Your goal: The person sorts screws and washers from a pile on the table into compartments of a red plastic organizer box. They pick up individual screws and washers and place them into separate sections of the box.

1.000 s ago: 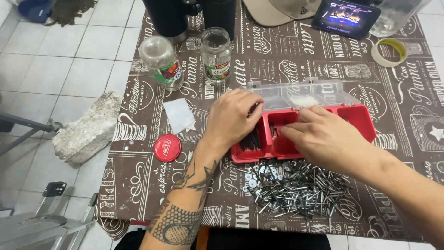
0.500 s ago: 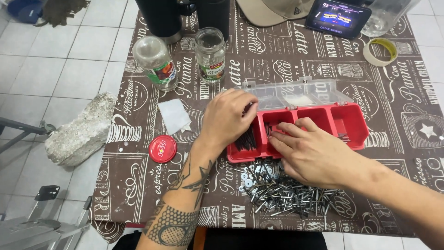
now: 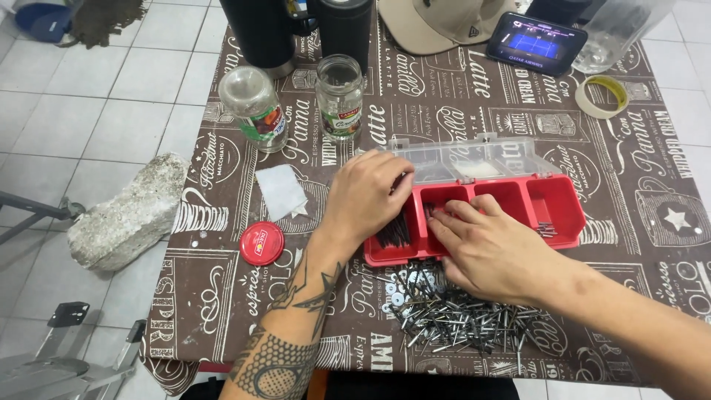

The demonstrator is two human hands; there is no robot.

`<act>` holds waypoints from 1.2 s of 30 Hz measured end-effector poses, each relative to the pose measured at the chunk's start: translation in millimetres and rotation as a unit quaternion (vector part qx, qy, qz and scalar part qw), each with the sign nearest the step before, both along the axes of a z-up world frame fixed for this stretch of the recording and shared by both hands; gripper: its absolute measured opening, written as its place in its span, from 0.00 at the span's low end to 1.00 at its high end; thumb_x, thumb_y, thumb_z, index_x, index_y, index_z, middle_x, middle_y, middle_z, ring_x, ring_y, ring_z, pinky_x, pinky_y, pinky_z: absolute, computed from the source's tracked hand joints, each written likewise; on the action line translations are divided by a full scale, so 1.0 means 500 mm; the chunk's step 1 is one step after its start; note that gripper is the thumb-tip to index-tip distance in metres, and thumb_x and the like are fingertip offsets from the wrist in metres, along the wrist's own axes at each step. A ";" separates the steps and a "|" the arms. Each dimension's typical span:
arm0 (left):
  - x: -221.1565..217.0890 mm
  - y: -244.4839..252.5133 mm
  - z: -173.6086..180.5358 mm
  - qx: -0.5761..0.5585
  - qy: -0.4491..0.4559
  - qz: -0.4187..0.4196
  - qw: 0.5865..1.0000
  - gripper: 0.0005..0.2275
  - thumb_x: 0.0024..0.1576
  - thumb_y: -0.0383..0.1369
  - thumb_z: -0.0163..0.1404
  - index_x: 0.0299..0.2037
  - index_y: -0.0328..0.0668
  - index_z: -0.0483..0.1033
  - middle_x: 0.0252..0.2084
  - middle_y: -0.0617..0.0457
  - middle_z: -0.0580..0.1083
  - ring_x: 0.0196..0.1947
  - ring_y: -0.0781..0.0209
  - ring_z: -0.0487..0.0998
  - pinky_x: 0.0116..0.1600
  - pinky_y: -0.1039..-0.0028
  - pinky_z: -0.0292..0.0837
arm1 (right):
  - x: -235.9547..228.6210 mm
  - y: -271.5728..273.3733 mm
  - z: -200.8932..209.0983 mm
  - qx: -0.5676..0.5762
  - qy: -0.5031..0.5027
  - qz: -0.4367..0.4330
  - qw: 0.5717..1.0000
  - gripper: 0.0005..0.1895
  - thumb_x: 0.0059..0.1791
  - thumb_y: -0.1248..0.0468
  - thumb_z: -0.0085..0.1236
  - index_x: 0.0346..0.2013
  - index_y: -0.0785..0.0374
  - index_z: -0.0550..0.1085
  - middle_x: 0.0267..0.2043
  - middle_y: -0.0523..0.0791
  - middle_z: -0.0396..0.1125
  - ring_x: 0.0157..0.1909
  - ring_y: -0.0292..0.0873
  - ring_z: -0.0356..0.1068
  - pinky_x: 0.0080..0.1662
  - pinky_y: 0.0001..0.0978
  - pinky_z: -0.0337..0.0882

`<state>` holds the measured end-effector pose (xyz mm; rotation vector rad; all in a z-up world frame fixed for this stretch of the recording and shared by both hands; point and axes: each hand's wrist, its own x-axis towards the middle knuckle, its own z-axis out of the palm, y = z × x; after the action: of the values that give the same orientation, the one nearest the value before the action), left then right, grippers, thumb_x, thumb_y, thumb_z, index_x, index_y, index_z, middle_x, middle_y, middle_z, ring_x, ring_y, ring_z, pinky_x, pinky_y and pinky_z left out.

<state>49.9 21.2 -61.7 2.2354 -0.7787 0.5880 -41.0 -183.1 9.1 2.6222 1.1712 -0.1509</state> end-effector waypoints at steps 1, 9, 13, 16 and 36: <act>-0.001 0.000 0.003 0.000 0.000 0.001 1.000 0.04 0.58 0.36 0.53 0.36 0.51 0.79 0.28 0.55 0.76 0.34 0.54 0.81 0.44 0.67 0.76 | 0.002 0.001 -0.001 0.000 0.000 0.001 1.000 0.30 0.50 0.50 0.36 0.59 0.66 0.69 0.58 0.53 0.69 0.67 0.52 0.60 0.58 0.46 0.52; -0.003 0.002 0.006 0.005 0.002 0.001 1.000 0.05 0.59 0.36 0.51 0.36 0.51 0.79 0.29 0.55 0.76 0.34 0.54 0.80 0.44 0.68 0.76 | 0.003 0.003 0.003 0.012 0.000 -0.010 1.000 0.30 0.50 0.51 0.36 0.59 0.65 0.68 0.59 0.53 0.68 0.65 0.52 0.61 0.57 0.45 0.53; -0.005 0.004 0.014 0.009 -0.003 0.004 1.000 0.04 0.59 0.37 0.52 0.36 0.51 0.79 0.28 0.56 0.76 0.34 0.55 0.80 0.43 0.68 0.76 | -0.006 -0.028 0.035 0.071 -0.025 -0.009 0.997 0.26 0.52 0.54 0.36 0.58 0.63 0.71 0.58 0.51 0.69 0.63 0.51 0.63 0.56 0.43 0.56; -0.014 0.016 0.039 0.036 0.011 -0.047 0.998 0.03 0.60 0.29 0.54 0.39 0.43 0.81 0.36 0.53 0.81 0.36 0.62 0.80 0.46 0.70 0.78 | -0.018 -0.053 0.050 0.136 -0.044 -0.028 0.989 0.28 0.53 0.49 0.40 0.66 0.55 0.66 0.66 0.44 0.66 0.63 0.43 0.64 0.62 0.45 0.61; -0.020 0.021 0.062 0.020 0.000 -0.053 0.998 0.02 0.60 0.26 0.54 0.40 0.39 0.80 0.37 0.49 0.81 0.37 0.60 0.81 0.46 0.70 0.79 | -0.074 -0.001 -0.053 0.358 0.025 0.096 0.928 0.15 0.55 0.54 0.53 0.38 0.60 0.81 0.18 0.39 0.71 0.13 0.34 0.66 0.13 0.25 0.67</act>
<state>39.7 31.7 -30.7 2.2139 -0.9104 0.5251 -77.7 -183.5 -17.4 3.0765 1.7560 0.3142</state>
